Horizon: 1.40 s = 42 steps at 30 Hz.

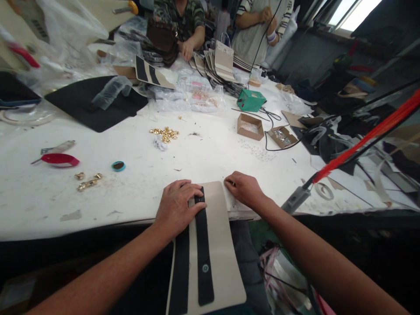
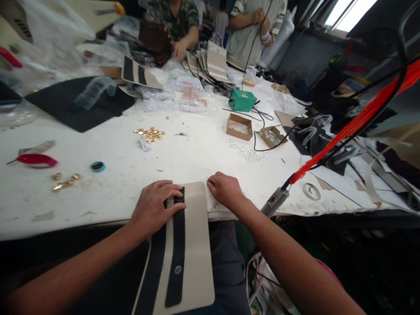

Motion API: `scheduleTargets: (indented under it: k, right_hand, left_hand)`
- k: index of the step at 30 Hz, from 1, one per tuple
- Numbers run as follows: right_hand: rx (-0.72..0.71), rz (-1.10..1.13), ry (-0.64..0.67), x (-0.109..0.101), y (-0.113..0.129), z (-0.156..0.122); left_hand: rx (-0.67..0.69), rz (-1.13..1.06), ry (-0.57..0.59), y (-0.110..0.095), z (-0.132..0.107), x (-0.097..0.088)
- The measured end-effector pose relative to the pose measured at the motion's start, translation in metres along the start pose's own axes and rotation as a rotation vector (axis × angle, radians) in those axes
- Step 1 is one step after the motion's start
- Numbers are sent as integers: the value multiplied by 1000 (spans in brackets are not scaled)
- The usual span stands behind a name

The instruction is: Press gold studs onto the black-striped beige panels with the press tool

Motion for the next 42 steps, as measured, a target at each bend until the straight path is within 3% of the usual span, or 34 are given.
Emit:
scheduleTargets:
  k: [5, 9, 13, 16, 20, 24, 27, 34, 37, 42]
  right_hand:
    - [5, -164, -90, 0, 6, -5]
    - [52, -180, -175, 2, 6, -7]
    - [54, -114, -171, 3, 3, -8]
    - [63, 57, -177, -1, -1, -11]
    - [155, 535, -193, -5, 6, -18]
    - [188, 857, -10, 12, 40, -19]
    - [120, 844, 68, 20, 60, -18]
    - [-73, 690, 74, 17, 77, -13]
    - [-46, 682, 61, 16, 78, -12]
    - [114, 697, 88, 22, 71, -11]
  left_hand:
    - [0, -6, -6, -1, -1, -1]
    - [2, -12, -15, -2, -3, -1]
    - [-2, -22, -12, -4, -4, -2]
    - [-8, -32, -7, -4, -4, -2]
    - [-14, -39, -6, -4, -4, -1]
    - [1, -38, -6, -4, -5, -1]
    - [12, -44, -9, -4, -5, -1]
    - [17, -45, 1, -4, -5, -1]
    - [17, -43, 1, -4, -5, -1]
    - [18, -43, -4, -5, -5, -2]
Point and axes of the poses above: each hand's wrist, its own z-axis towards the middle knuckle, its own x-axis out of the palm, y = z × x, the point moved 8 cm from there along z, towards the middle knuckle, and after that the axes turned 3 degrees about -x, right-handed, at the moved point
